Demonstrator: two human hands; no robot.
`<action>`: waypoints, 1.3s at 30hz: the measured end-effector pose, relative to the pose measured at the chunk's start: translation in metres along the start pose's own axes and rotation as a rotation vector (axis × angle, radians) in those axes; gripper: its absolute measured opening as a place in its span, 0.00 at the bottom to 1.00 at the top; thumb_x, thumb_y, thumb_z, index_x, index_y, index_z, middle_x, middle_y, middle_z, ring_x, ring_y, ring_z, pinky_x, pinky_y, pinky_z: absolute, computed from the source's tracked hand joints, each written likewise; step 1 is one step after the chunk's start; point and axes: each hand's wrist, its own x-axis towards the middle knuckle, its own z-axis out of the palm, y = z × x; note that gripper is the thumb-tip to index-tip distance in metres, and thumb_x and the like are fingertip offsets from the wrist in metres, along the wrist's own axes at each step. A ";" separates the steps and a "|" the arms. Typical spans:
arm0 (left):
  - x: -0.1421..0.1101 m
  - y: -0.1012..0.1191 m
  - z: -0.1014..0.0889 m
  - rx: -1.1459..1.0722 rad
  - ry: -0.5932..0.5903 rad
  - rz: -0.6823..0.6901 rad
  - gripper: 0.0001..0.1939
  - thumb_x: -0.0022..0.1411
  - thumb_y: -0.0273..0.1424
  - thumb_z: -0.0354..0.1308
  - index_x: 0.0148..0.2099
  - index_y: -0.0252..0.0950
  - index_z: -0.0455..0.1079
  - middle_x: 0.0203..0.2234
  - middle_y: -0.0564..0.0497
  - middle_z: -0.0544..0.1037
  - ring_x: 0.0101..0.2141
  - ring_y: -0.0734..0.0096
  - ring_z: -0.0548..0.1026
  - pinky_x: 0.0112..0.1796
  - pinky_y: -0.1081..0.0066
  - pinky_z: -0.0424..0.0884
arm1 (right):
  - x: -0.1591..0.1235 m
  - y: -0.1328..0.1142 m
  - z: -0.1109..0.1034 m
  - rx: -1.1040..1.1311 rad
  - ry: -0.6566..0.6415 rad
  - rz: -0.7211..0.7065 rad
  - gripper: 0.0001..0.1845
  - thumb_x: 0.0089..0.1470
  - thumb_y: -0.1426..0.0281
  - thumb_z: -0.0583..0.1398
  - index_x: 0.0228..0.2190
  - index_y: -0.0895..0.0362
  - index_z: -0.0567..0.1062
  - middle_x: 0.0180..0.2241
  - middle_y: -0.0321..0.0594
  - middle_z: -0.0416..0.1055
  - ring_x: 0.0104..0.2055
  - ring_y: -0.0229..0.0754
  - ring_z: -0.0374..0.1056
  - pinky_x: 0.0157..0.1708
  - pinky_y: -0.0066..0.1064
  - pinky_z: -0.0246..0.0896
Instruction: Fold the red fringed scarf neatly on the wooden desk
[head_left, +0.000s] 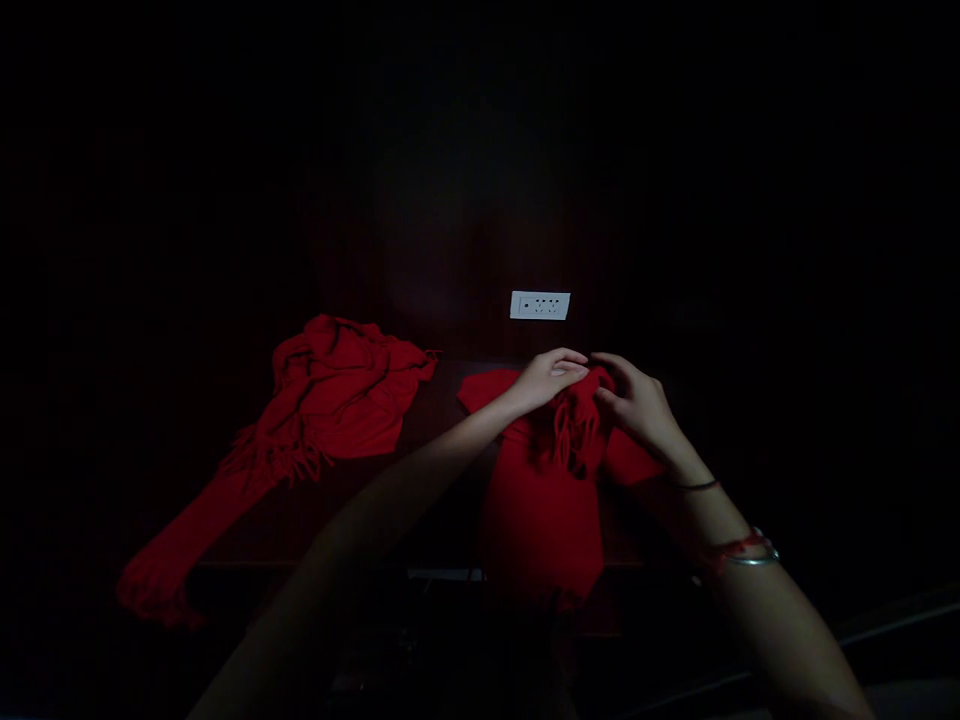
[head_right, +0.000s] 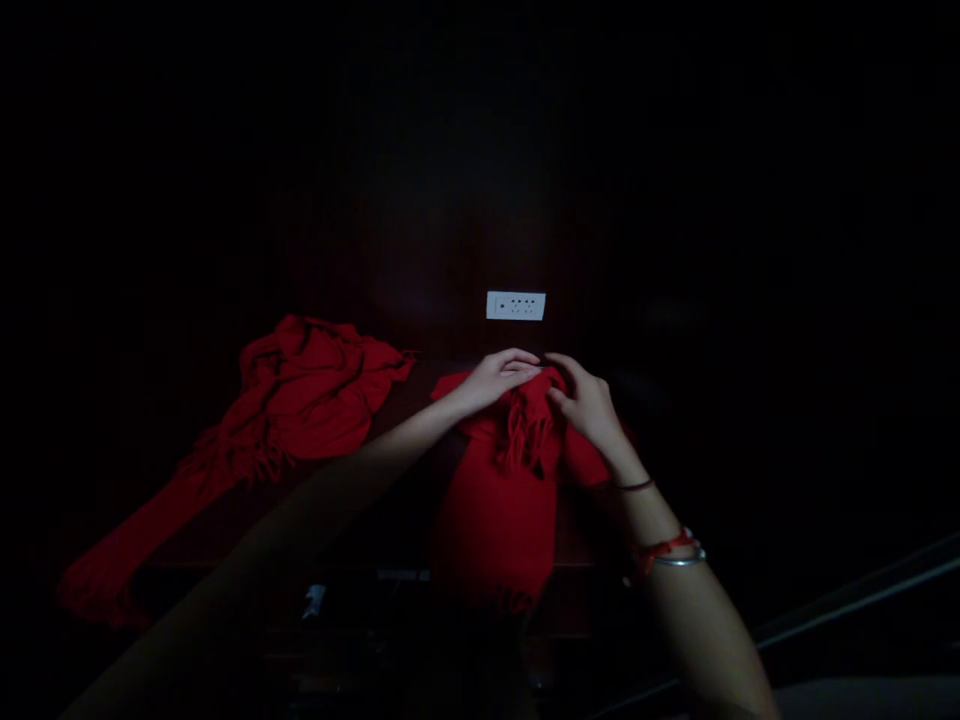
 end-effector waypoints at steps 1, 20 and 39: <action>-0.003 -0.006 0.001 0.100 -0.007 0.012 0.12 0.58 0.29 0.48 0.44 0.31 0.64 0.38 0.45 0.72 0.40 0.70 0.70 0.43 0.68 0.64 | -0.002 0.007 -0.006 -0.107 -0.003 0.064 0.23 0.46 0.73 0.53 0.46 0.56 0.66 0.41 0.44 0.67 0.41 0.45 0.63 0.41 0.36 0.58; -0.166 -0.091 -0.052 1.008 -0.535 -0.179 0.29 0.56 0.46 0.46 0.58 0.41 0.52 0.58 0.41 0.49 0.56 0.48 0.48 0.50 0.52 0.50 | -0.001 -0.007 0.152 -0.277 -0.615 -0.044 0.18 0.53 0.66 0.51 0.44 0.60 0.68 0.44 0.51 0.66 0.46 0.45 0.61 0.45 0.33 0.53; -0.023 -0.151 -0.088 0.982 -0.071 -0.838 0.26 0.50 0.30 0.56 0.52 0.29 0.58 0.43 0.34 0.67 0.43 0.52 0.68 0.36 0.64 0.66 | 0.058 -0.010 0.153 0.047 -0.628 -0.171 0.18 0.53 0.63 0.51 0.39 0.60 0.72 0.40 0.45 0.70 0.41 0.42 0.65 0.41 0.28 0.56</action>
